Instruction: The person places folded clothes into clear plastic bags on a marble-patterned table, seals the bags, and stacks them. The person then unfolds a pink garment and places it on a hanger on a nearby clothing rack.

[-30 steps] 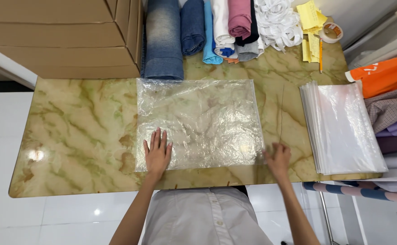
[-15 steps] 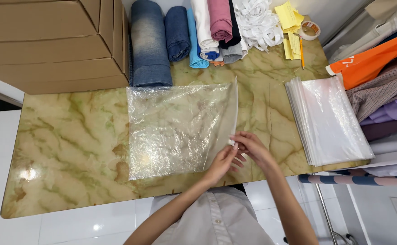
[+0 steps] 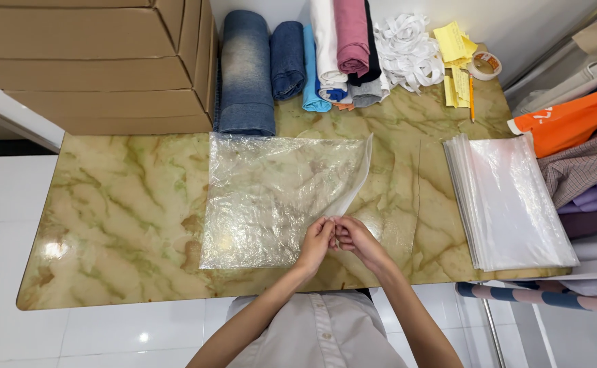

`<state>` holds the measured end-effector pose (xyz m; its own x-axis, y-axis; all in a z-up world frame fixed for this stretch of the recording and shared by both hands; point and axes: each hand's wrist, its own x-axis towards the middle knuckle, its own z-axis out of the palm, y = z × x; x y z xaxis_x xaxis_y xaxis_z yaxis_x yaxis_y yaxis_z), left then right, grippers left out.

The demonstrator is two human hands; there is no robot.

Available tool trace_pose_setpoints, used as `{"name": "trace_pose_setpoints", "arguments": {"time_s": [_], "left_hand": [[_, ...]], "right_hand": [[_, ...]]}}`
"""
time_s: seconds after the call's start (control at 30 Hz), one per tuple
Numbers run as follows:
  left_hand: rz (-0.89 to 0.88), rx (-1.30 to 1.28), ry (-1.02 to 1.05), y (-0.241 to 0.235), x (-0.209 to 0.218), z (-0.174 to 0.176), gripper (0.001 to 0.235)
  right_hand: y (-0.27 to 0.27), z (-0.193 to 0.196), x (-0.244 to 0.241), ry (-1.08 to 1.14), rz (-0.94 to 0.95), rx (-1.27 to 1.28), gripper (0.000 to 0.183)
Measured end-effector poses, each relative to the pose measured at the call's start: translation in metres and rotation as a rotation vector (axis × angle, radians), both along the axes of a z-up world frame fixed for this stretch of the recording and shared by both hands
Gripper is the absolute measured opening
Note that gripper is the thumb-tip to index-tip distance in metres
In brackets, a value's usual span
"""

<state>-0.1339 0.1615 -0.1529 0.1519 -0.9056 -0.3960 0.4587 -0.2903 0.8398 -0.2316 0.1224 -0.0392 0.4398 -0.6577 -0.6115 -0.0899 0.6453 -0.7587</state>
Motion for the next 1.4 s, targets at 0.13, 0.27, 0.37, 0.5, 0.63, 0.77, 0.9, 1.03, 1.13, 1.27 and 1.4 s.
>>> {"name": "trace_pose_setpoints", "arguments": {"time_s": [0.13,0.27,0.37,0.5,0.63,0.77,0.9,1.03,1.13,1.27,1.4], "left_hand": [[0.075,0.052,0.032,-0.008,0.013,-0.016,0.022],[0.147,0.102,0.057,-0.012,0.025,-0.005,0.023],[0.163,0.111,0.068,-0.008,0.029,0.020,0.025],[0.121,0.122,-0.060,-0.003,0.026,0.033,0.033],[0.126,0.093,-0.060,-0.012,0.019,0.018,0.031],[0.097,0.057,-0.100,-0.022,0.019,0.004,0.027],[0.038,0.018,-0.148,-0.027,0.011,-0.013,0.024],[-0.011,-0.007,-0.182,-0.026,-0.010,-0.033,0.021],[-0.045,-0.031,-0.206,-0.012,-0.011,-0.021,0.019],[0.065,-0.010,0.063,-0.006,0.028,0.021,0.019],[0.212,-0.046,0.326,0.009,0.081,0.055,0.027]], "right_hand": [[-0.024,-0.061,0.007,-0.055,0.026,0.084,0.022],[-0.040,-0.054,0.019,0.028,0.155,-0.018,0.022],[-0.033,-0.035,0.031,0.042,0.164,-0.062,0.021],[-0.018,-0.044,0.029,0.076,0.113,-0.105,0.021],[-0.014,-0.071,0.029,0.058,-0.028,-0.084,0.022],[-0.017,-0.094,0.032,0.056,-0.141,-0.131,0.024],[-0.022,-0.092,0.034,0.070,-0.325,-0.168,0.020],[-0.051,-0.073,0.033,0.034,-0.458,-0.080,0.017],[-0.117,-0.144,-0.009,0.121,-0.471,-0.120,0.016],[-0.216,-0.207,-0.066,0.098,-0.539,-0.132,0.019],[-0.293,-0.252,-0.102,0.135,-0.659,-0.213,0.019]]}}
